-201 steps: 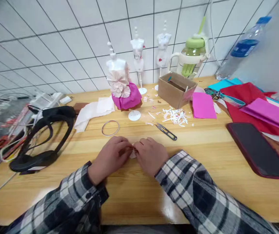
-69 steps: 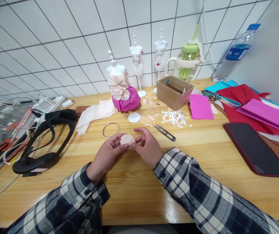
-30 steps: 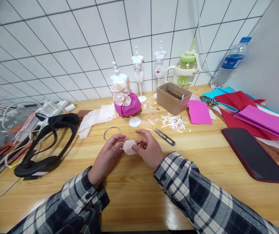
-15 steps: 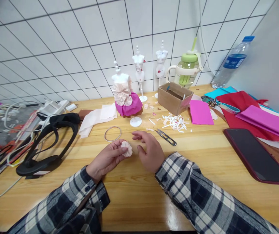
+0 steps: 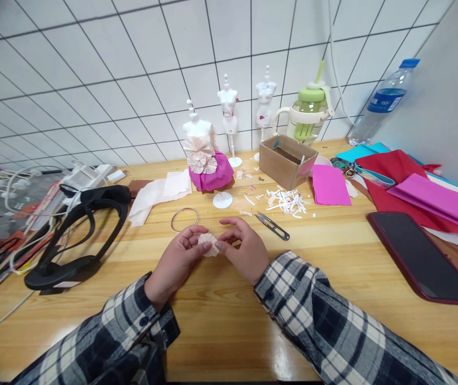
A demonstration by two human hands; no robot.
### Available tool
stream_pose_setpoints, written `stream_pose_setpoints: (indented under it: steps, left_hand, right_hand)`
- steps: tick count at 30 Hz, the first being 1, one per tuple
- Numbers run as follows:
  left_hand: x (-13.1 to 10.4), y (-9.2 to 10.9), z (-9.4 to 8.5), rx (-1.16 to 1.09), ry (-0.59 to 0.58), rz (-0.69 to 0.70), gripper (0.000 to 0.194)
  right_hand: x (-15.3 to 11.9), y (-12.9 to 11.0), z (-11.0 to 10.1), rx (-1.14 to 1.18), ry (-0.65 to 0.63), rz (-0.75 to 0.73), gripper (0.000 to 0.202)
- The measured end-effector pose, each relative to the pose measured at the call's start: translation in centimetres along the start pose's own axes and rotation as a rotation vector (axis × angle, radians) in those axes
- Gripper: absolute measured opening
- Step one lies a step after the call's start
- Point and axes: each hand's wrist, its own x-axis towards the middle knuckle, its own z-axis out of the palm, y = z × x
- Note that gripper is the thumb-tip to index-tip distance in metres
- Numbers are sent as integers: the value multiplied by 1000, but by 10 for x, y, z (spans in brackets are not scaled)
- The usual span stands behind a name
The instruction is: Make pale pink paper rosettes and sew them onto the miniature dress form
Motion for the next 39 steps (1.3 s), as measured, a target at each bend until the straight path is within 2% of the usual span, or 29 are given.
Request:
stream_pose_setpoints:
  steps: [8, 10, 14, 17, 20, 22, 24, 27, 30, 33, 36, 39]
  left_hand:
    - [-2, 3, 4, 104, -106, -17, 55]
    - [-3, 4, 4, 169, -96, 11, 52]
    - [-4, 4, 3, 297, -95, 9, 32]
    - [-3, 3, 2, 299, -93, -3, 29]
    - [-1, 2, 0, 205, -39, -4, 31]
    - [1, 2, -3, 119, -1, -20, 34]
    - [2, 2, -4, 23, 26, -53, 37]
    - [2, 2, -6, -106, 46, -96, 38]
    - [2, 2, -8, -169, 39, -125, 35]
    - [2, 2, -8, -210, 38, -141, 31]
    - [3, 2, -8, -259, 19, -139, 36]
    - [2, 2, -7, -255, 18, -115, 45]
  right_hand:
    - [4, 4, -8, -124, 21, -65, 39]
    - [5, 5, -10, -200, -6, -109, 44]
    - [1, 5, -8, -346, -91, -196, 49]
    - [2, 1, -11, -412, -110, -253, 48]
    - [11, -5, -31, -608, -54, -332, 46]
    - [19, -7, -52, -910, 68, -337, 28]
    - [25, -7, -72, -1191, 174, -231, 26]
    - [27, -2, -88, -1407, 242, -51, 38]
    - [26, 3, -88, -1452, 233, -2, 35]
    - [27, 4, -85, -1427, 184, -28, 20]
    - [29, 2, -84, -1395, 145, -49, 13]
    - [28, -3, -81, -1302, 214, -107, 13]
